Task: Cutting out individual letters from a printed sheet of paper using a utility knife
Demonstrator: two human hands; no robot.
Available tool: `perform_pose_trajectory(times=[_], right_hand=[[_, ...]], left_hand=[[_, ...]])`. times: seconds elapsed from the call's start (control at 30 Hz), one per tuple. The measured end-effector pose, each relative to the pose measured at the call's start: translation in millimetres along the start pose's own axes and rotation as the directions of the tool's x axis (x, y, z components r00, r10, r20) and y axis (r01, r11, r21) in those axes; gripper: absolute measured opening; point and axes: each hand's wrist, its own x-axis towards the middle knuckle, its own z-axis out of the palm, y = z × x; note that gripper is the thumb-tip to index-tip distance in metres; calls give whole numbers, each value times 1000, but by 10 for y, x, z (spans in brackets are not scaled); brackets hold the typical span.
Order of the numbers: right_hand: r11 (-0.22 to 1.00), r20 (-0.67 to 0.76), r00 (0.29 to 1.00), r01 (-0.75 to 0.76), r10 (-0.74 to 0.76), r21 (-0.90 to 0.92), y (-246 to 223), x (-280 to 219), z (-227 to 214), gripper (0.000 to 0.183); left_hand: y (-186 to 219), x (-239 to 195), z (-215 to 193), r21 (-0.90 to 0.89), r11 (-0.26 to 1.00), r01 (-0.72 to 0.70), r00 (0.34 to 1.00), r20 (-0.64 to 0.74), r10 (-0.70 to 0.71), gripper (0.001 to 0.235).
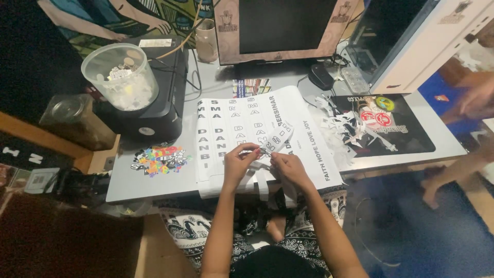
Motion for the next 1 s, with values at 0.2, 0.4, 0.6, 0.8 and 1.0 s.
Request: perform_pose_trajectory(times=[0.2, 0.4, 0.6, 0.8, 1.0], right_hand=[[1000, 5, 1000, -20, 20, 3, -18, -4, 6, 52], [999, 4, 999, -37, 37, 21, -8, 3, -23, 50], [998, 4, 999, -44, 44, 40, -34, -15, -1, 49], [999, -2, 999, -40, 40, 35, 60, 21, 13, 49], [999, -25, 999, -29, 30, 42, 129, 18, 57, 47]], left_hand=[[10, -1, -1, 0, 1000, 9, 1000, 9, -9, 20], [25, -12, 10, -45, 998, 36, 999, 11, -36, 22], [2, 1, 16, -69, 996, 56, 998, 23, -55, 22], [-11, 2, 8, -37, 997, 66, 997, 30, -65, 22], [10, -9, -1, 1, 994, 110, 993, 51, -110, 22]])
